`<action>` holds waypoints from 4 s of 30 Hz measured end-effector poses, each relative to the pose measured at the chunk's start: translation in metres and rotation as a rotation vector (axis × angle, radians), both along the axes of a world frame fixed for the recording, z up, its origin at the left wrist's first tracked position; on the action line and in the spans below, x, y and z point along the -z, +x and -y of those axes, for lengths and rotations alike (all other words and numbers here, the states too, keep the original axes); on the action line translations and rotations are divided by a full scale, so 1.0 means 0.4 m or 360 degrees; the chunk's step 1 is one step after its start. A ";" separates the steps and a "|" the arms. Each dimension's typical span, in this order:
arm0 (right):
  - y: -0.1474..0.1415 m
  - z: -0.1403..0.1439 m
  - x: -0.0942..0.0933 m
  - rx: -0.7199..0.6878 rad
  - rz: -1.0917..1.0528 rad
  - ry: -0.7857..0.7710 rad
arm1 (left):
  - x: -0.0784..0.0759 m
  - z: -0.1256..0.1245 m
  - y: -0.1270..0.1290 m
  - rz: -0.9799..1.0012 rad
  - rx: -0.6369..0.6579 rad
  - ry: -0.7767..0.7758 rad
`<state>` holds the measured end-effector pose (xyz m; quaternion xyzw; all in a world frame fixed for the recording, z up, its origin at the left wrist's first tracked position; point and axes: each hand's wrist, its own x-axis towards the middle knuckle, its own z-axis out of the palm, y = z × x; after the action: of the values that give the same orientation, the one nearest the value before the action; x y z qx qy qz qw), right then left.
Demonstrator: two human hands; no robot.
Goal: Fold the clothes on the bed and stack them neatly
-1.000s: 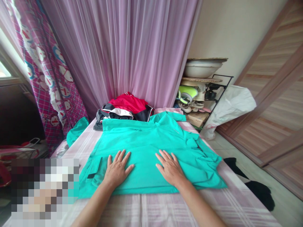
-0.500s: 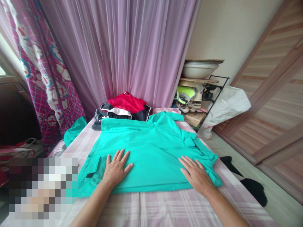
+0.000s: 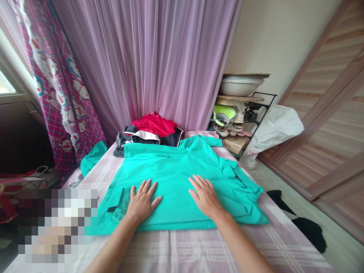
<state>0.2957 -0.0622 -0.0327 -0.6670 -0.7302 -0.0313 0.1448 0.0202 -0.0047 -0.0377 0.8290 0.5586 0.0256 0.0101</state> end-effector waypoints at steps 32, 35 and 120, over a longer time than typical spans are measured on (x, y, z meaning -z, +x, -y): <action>-0.137 -0.041 -0.021 -0.0075 -0.0073 0.0134 | -0.001 0.002 -0.001 -0.0022 -0.0003 -0.0001; -0.160 -0.052 -0.003 -0.0156 -0.0112 -0.0055 | -0.004 0.003 -0.001 -0.0022 -0.0007 0.0010; 0.367 -0.519 -0.070 0.0680 -0.0387 -0.0010 | -0.192 -0.440 -0.090 -0.0153 0.0037 0.0128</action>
<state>0.4426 0.1455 -0.0047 -0.8056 -0.5498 0.0215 0.2196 -0.0159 0.1713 0.0391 0.8354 0.5473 0.0081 -0.0499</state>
